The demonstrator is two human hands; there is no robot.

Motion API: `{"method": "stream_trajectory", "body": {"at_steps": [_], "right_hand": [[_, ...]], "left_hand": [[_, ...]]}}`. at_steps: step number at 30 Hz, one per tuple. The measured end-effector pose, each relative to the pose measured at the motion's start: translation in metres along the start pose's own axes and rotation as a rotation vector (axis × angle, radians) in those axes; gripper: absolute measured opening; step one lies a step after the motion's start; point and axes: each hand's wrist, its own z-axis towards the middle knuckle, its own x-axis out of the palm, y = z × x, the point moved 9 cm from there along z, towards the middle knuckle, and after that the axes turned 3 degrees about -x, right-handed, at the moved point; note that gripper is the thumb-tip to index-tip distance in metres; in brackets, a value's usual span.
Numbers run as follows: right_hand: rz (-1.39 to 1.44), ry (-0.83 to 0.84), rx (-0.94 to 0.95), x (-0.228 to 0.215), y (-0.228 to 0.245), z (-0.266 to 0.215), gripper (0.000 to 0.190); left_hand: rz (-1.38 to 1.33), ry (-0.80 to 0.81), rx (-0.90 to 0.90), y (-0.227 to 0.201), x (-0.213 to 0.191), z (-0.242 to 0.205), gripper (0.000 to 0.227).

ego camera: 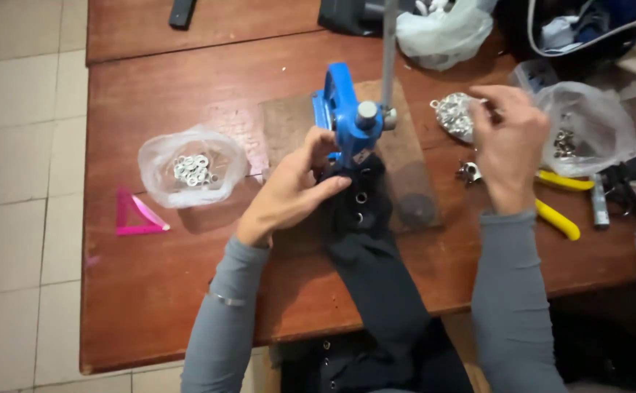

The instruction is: Attaching metal eyelets to a black fabric garment using a manual press and marking tools.

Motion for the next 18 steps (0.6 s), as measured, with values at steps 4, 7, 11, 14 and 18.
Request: {"method": "stream_trajectory", "body": {"at_steps": [4, 7, 11, 14, 18], "right_hand": [[-0.222, -0.192, 0.068, -0.062, -0.030, -0.019, 0.014], [-0.229, -0.198, 0.167, -0.093, -0.053, -0.031, 0.014], [-0.292, 0.091, 0.191, -0.079, -0.100, -0.041, 0.008], [-0.371, 0.374, 0.112, -0.047, -0.141, -0.056, 0.014], [-0.456, 0.511, 0.063, -0.013, -0.164, -0.064, 0.017]], "left_hand": [[0.262, -0.109, 0.062, -0.015, 0.006, -0.017, 0.057], [0.557, -0.277, 0.129, -0.008, 0.013, -0.033, 0.071], [0.707, -0.464, 0.276, -0.020, 0.022, -0.039, 0.073], [0.494, -0.582, 0.233, -0.011, 0.015, -0.034, 0.064], [0.263, -0.678, 0.133, 0.007, 0.005, -0.042, 0.043]]}}
